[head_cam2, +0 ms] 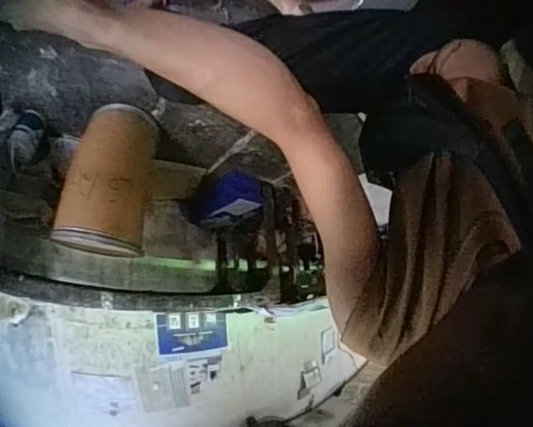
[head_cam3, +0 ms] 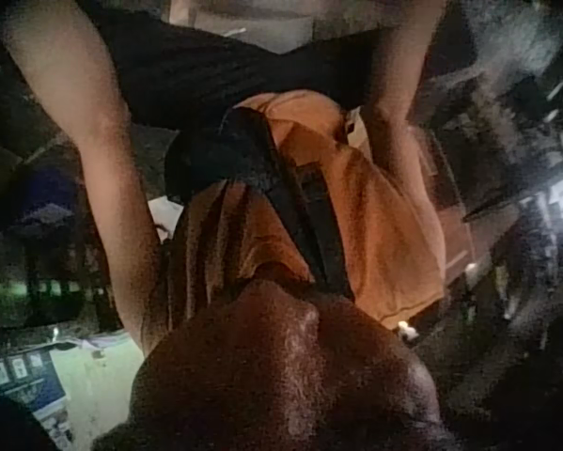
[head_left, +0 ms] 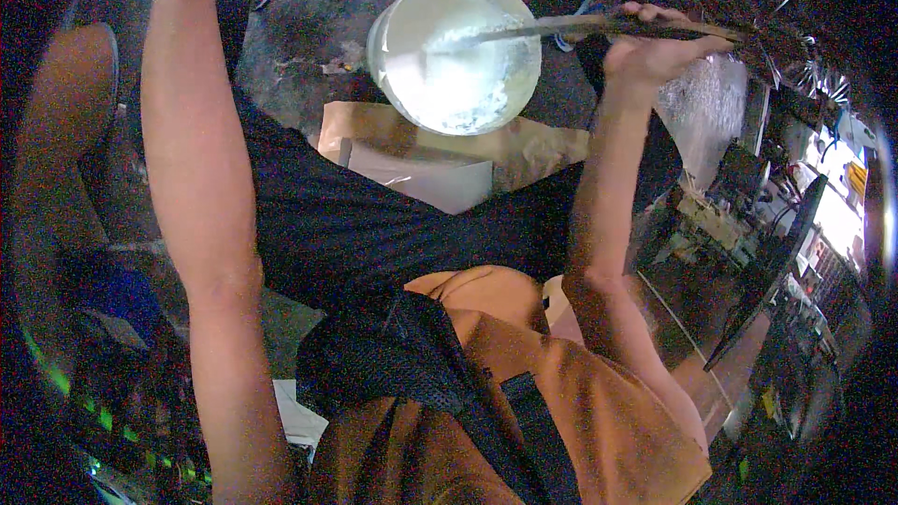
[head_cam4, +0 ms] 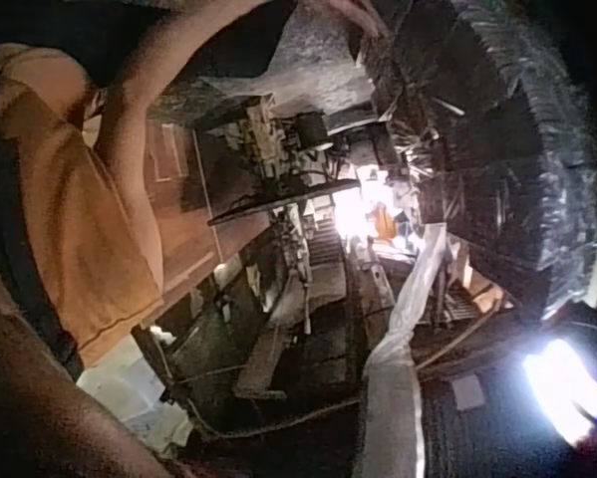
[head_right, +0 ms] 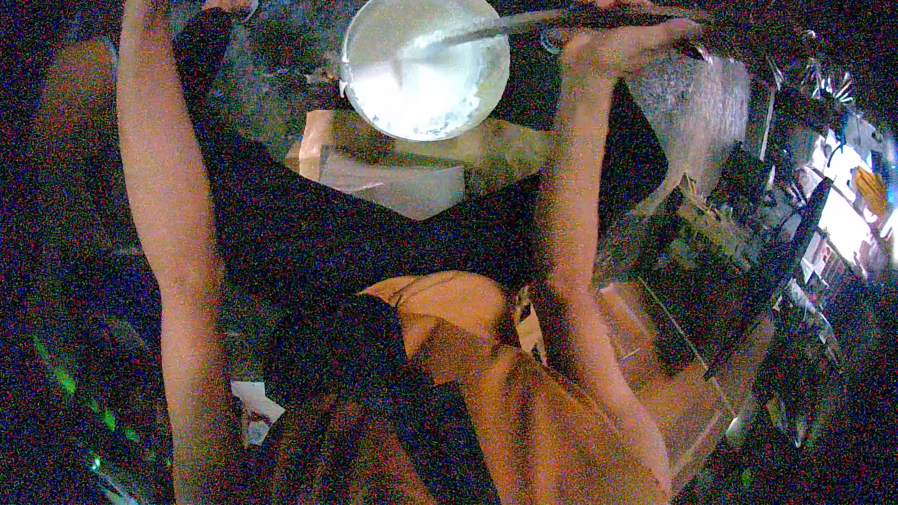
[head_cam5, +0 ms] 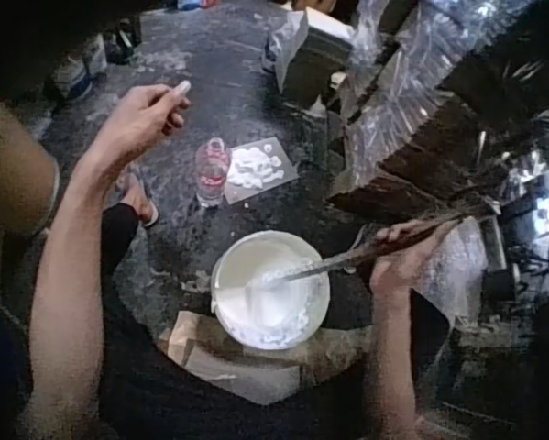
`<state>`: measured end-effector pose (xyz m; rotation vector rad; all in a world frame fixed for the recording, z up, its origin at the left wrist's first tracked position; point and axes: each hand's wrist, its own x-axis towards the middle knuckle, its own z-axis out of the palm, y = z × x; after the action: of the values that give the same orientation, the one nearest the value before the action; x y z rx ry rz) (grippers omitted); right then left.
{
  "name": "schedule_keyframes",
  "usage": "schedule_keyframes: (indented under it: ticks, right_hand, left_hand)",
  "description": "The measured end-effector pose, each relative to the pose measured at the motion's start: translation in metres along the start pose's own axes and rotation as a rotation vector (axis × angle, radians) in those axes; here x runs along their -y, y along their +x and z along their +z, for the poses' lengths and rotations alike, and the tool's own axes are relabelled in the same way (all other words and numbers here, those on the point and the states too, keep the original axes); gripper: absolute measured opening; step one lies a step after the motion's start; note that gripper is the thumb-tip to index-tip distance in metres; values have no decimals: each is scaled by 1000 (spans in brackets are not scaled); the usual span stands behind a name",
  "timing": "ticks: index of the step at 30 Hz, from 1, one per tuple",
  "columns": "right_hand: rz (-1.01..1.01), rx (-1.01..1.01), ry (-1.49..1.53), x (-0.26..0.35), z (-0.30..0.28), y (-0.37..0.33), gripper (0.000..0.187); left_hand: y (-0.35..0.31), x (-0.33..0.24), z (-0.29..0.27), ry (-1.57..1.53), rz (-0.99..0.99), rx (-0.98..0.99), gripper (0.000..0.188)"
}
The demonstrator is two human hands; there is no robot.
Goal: The person stirs a white liquid in a white bucket using a long wooden paddle.
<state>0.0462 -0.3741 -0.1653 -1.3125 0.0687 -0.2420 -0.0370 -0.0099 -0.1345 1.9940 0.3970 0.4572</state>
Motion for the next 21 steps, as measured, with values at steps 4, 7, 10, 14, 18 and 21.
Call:
schedule_keyframes:
  ticks: [4,7,10,14,18,21]
  right_hand:
    - [79,-97,94,-62,1,-10,71]
    - [95,-185,-3,-81,8,-23,67]
    - [356,-173,-22,-79,10,-24,63]
    - [417,-100,-58,-67,12,-13,65]
    - [403,-55,-59,-39,13,0,65]
    - [420,22,-5,-9,16,2,70]
  left_hand:
    - [14,9,0,-3,-9,18,42]
    - [14,7,7,-35,-46,29,42]
    - [1,-3,2,-52,46,18,41]
    - [1,-14,2,-20,-43,-4,40]
    - [-1,-11,1,-41,-4,4,39]
    - [-1,-8,-1,-72,6,12,39]
